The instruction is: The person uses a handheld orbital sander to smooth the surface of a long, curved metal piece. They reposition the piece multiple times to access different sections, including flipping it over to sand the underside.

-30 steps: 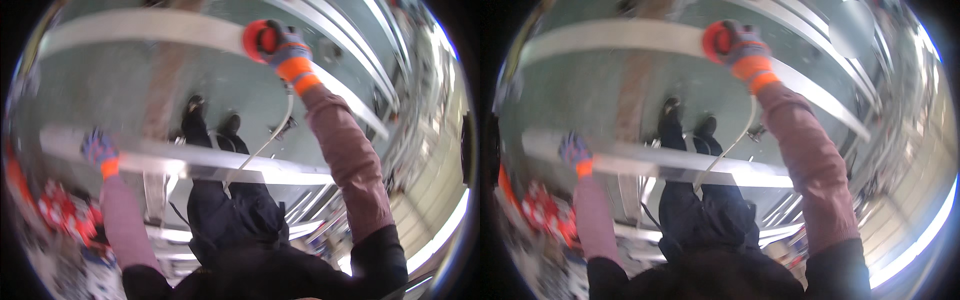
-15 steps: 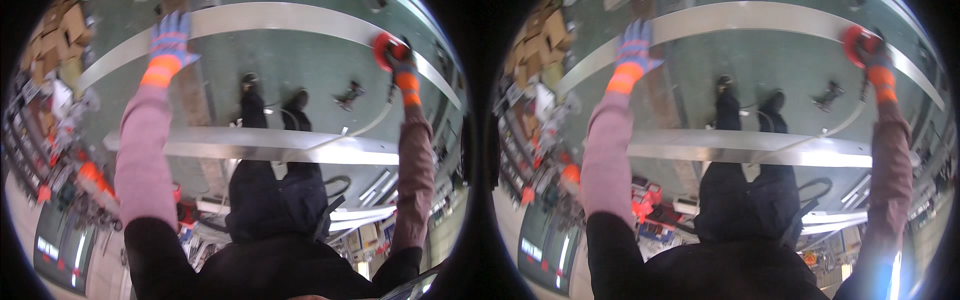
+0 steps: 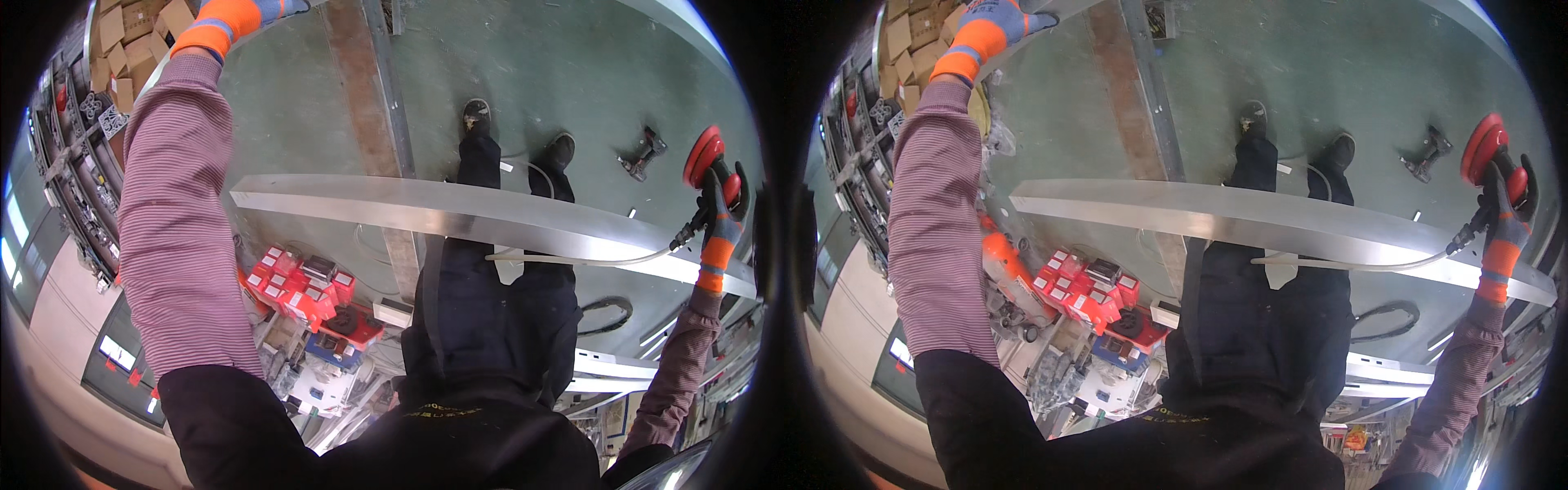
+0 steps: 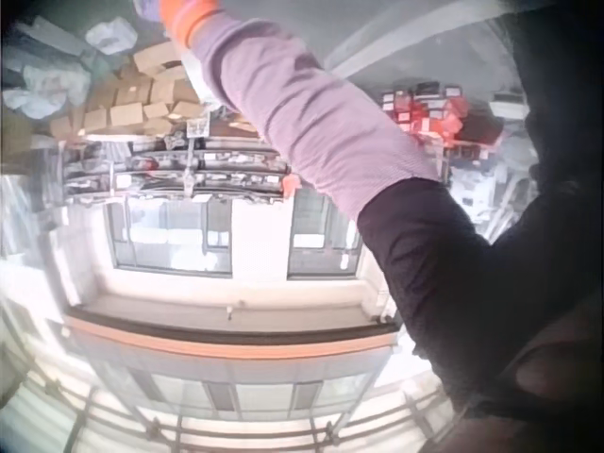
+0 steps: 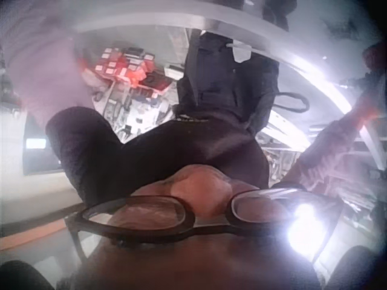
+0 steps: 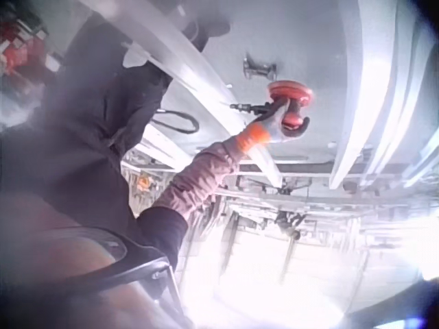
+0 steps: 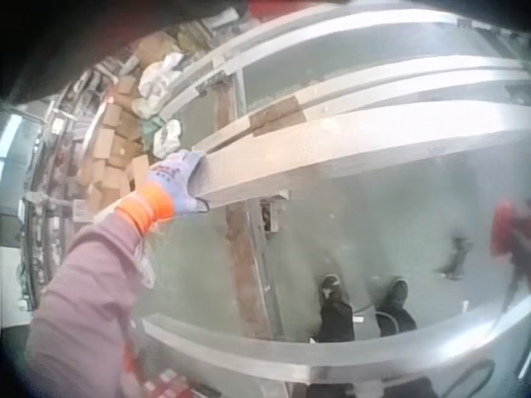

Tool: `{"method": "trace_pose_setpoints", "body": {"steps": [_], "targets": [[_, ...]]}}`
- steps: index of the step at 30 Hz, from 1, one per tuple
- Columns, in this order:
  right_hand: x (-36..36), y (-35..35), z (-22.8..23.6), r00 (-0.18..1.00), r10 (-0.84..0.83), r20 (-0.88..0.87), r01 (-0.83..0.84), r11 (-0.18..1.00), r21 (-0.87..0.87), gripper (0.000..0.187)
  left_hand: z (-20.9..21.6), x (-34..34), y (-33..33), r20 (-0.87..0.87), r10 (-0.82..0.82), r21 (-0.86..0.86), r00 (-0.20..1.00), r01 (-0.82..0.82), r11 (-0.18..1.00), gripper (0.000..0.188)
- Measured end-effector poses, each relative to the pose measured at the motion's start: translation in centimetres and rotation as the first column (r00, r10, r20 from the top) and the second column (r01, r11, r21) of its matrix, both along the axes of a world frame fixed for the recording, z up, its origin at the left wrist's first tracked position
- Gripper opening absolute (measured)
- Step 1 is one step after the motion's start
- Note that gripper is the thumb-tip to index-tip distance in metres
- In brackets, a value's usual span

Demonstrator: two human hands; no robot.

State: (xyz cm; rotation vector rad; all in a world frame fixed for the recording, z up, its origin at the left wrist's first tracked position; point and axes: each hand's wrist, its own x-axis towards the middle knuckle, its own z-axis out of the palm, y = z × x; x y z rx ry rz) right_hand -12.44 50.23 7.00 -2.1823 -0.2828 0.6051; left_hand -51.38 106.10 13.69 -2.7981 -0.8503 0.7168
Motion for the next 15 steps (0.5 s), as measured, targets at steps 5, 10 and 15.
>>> {"method": "trace_pose_setpoints", "body": {"steps": [5, 10, 15], "targets": [[-2.8, 1.3, 3.0, 0.999, -0.043, 0.009, 0.044, 0.999, -0.032, 0.066, 0.1, -1.0, -2.5, -0.106, 0.015, 0.026, 0.994, -0.012, 1.000, 0.095], [-1.2, -5.2, 3.6, 1.000, -0.016, 0.021, 0.019, 0.990, -0.140, 0.066, -5.8, -5.6, -9.2, -0.264, 0.066, 0.017, 0.962, -0.064, 0.998, 0.091], [-2.5, -7.7, 5.6, 0.998, -0.031, -0.054, 0.026, 0.995, -0.095, 0.063, -9.5, -9.0, -16.4, -0.226, 0.084, -0.139, 0.971, -0.118, 0.983, 0.088]]}}
